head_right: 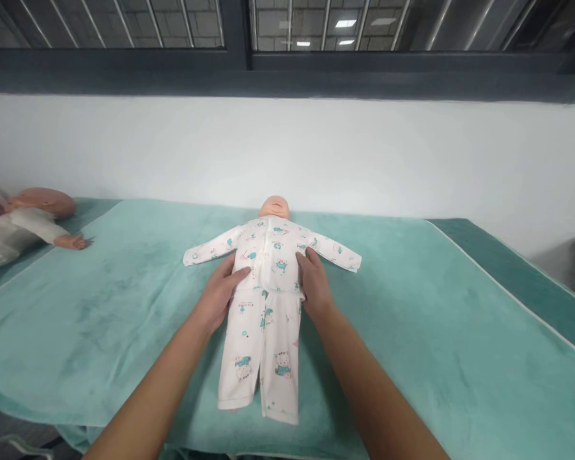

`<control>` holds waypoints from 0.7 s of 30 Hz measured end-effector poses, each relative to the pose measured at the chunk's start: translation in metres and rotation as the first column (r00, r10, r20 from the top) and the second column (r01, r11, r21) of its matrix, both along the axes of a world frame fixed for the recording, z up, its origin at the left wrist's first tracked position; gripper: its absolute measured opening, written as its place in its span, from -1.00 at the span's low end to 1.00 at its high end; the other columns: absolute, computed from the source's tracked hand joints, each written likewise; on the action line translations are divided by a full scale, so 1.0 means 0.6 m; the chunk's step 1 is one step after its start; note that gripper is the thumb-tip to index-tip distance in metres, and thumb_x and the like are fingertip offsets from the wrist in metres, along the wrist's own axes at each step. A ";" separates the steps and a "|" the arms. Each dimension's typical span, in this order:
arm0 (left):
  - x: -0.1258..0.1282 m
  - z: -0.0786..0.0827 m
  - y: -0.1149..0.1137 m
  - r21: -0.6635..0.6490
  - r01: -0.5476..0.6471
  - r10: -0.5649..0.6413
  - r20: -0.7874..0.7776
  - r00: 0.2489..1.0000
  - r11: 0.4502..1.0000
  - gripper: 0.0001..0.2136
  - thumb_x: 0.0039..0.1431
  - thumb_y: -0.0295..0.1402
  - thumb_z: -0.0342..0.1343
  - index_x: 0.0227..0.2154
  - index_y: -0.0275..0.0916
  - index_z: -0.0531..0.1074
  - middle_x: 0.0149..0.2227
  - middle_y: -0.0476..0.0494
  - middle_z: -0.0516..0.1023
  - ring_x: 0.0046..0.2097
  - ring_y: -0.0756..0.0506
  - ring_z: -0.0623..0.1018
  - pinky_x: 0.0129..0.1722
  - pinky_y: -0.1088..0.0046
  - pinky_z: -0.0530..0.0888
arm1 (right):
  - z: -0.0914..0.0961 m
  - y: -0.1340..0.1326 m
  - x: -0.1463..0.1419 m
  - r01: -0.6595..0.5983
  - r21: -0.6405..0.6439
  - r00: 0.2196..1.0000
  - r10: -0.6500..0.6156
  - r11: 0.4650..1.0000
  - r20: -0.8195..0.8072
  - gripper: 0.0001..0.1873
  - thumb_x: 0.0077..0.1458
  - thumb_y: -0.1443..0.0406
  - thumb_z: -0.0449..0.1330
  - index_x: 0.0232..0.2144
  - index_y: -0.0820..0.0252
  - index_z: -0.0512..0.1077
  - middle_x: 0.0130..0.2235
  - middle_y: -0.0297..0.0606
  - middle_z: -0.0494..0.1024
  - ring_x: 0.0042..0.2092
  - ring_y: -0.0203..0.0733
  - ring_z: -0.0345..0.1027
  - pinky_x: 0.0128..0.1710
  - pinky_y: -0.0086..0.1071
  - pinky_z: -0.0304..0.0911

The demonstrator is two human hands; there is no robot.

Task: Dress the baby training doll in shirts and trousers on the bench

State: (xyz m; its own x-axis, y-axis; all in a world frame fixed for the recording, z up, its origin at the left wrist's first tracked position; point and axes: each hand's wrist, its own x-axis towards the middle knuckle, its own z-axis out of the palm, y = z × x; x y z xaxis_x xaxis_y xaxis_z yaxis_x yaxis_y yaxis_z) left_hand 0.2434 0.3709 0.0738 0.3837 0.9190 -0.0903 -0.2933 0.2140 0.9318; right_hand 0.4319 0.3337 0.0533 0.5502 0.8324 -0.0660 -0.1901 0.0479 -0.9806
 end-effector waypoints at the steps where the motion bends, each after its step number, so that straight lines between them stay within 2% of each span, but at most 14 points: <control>1: 0.005 -0.002 0.008 0.004 -0.011 0.011 0.007 1.000 1.000 -0.46 0.03 -0.31 0.28 0.12 -0.16 0.38 0.17 -0.18 0.45 0.17 -0.27 0.45 0.18 0.13 0.38 | -0.001 0.011 0.005 0.000 -0.007 1.000 0.000 1.000 -0.005 -0.27 0.06 0.04 0.23 0.24 0.12 0.23 0.33 -0.16 0.20 0.25 0.00 0.24 0.16 -0.17 0.31; 6: 0.017 -0.032 0.035 0.020 -0.081 0.082 -0.031 0.996 0.996 -0.48 0.08 -0.26 0.26 0.12 -0.18 0.35 0.18 -0.20 0.43 0.16 -0.25 0.45 0.17 0.18 0.39 | -0.013 0.039 0.020 0.016 -0.075 0.999 -0.018 0.997 -0.027 -0.31 0.01 0.03 0.28 0.18 0.05 0.32 0.29 -0.25 0.28 0.26 -0.04 0.23 0.21 -0.21 0.26; 8: 0.012 -0.045 0.028 0.061 -0.161 0.168 -0.122 0.978 0.985 -0.54 0.14 -0.20 0.21 0.09 -0.20 0.38 0.17 -0.22 0.44 0.16 -0.22 0.45 0.19 0.21 0.37 | -0.019 0.035 0.023 0.012 -0.083 1.000 -0.013 0.997 -0.015 -0.33 -0.01 0.03 0.29 0.15 0.06 0.35 0.25 -0.24 0.34 0.23 -0.01 0.27 0.20 -0.18 0.27; 10: 0.000 -0.055 0.004 0.126 -0.262 0.285 -0.222 0.933 0.957 -0.62 0.20 -0.18 0.14 0.03 -0.23 0.42 0.12 -0.23 0.48 0.15 -0.20 0.45 0.21 0.22 0.34 | -0.026 0.029 0.028 0.022 -0.072 1.000 -0.022 0.997 0.001 -0.35 -0.02 0.05 0.30 0.12 0.08 0.38 0.16 -0.20 0.45 0.14 -0.01 0.36 0.13 -0.17 0.34; 13: -0.038 -0.077 -0.072 0.230 -0.353 0.412 -0.307 0.858 0.907 -0.69 0.26 -0.17 0.05 -0.03 -0.22 0.44 0.07 -0.23 0.51 0.12 -0.18 0.47 0.21 0.20 0.35 | -0.036 0.024 0.042 0.092 -0.031 0.996 -0.091 0.995 0.014 -0.48 -0.06 0.09 0.31 -0.03 0.12 0.46 -0.04 -0.23 0.58 -0.03 -0.09 0.46 -0.03 -0.24 0.43; 15: -0.079 -0.105 -0.146 0.321 -0.386 0.487 -0.352 0.799 0.865 -0.70 0.29 -0.17 0.00 -0.02 -0.17 0.44 0.07 -0.22 0.50 0.10 -0.17 0.48 0.19 0.16 0.38 | -0.043 0.026 0.054 0.159 -0.001 0.987 -0.159 0.987 -0.006 -0.59 -0.12 0.15 0.33 -0.18 0.14 0.49 -0.16 -0.29 0.58 -0.14 -0.18 0.48 -0.15 -0.33 0.46; 16: -0.105 -0.123 -0.187 0.409 -0.392 0.545 -0.385 0.745 0.824 -0.72 0.30 -0.19 -0.01 -0.05 -0.15 0.45 0.07 -0.22 0.50 0.11 -0.17 0.48 0.19 0.15 0.38 | -0.045 0.028 0.059 0.191 0.013 0.981 -0.190 0.982 -0.024 -0.64 -0.16 0.19 0.34 -0.25 0.14 0.48 -0.21 -0.31 0.57 -0.19 -0.22 0.48 -0.20 -0.38 0.46; 18: -0.165 -0.164 -0.268 0.596 -0.349 0.656 -0.434 0.618 0.723 -0.79 0.27 -0.28 0.03 -0.11 -0.15 0.49 0.08 -0.24 0.49 0.14 -0.19 0.46 0.21 0.13 0.37 | -0.047 0.032 0.066 0.230 0.024 0.972 -0.228 0.973 -0.053 -0.71 -0.22 0.27 0.33 -0.35 0.15 0.46 -0.29 -0.34 0.55 -0.28 -0.28 0.46 -0.27 -0.43 0.44; 19: -0.197 -0.184 -0.305 0.652 -0.304 0.682 -0.464 0.566 0.695 -0.80 0.25 -0.33 0.05 -0.12 -0.14 0.49 0.09 -0.24 0.48 0.15 -0.19 0.45 0.20 0.13 0.39 | -0.048 0.033 0.067 0.231 0.021 0.972 -0.229 0.973 -0.060 -0.74 -0.24 0.30 0.32 -0.37 0.15 0.46 -0.32 -0.34 0.54 -0.32 -0.31 0.44 -0.28 -0.44 0.42; 21: -0.264 -0.218 -0.367 0.662 -0.267 0.695 -0.548 0.465 0.700 -0.78 0.22 -0.37 0.05 -0.10 -0.13 0.49 0.09 -0.25 0.48 0.15 -0.20 0.47 0.18 0.12 0.41 | -0.047 0.035 0.065 0.220 0.008 0.974 -0.219 0.976 -0.056 -0.77 -0.24 0.35 0.29 -0.40 0.15 0.46 -0.37 -0.35 0.52 -0.37 -0.35 0.40 -0.29 -0.43 0.38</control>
State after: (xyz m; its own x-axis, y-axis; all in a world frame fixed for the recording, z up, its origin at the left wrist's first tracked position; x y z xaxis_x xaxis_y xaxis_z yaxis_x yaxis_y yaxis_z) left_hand 0.0848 0.1508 -0.0573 -0.1429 0.9248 0.3525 0.5929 -0.2052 0.7787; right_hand 0.4712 0.3548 0.0252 0.7155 0.6928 -0.0899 -0.2261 0.1078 -0.9681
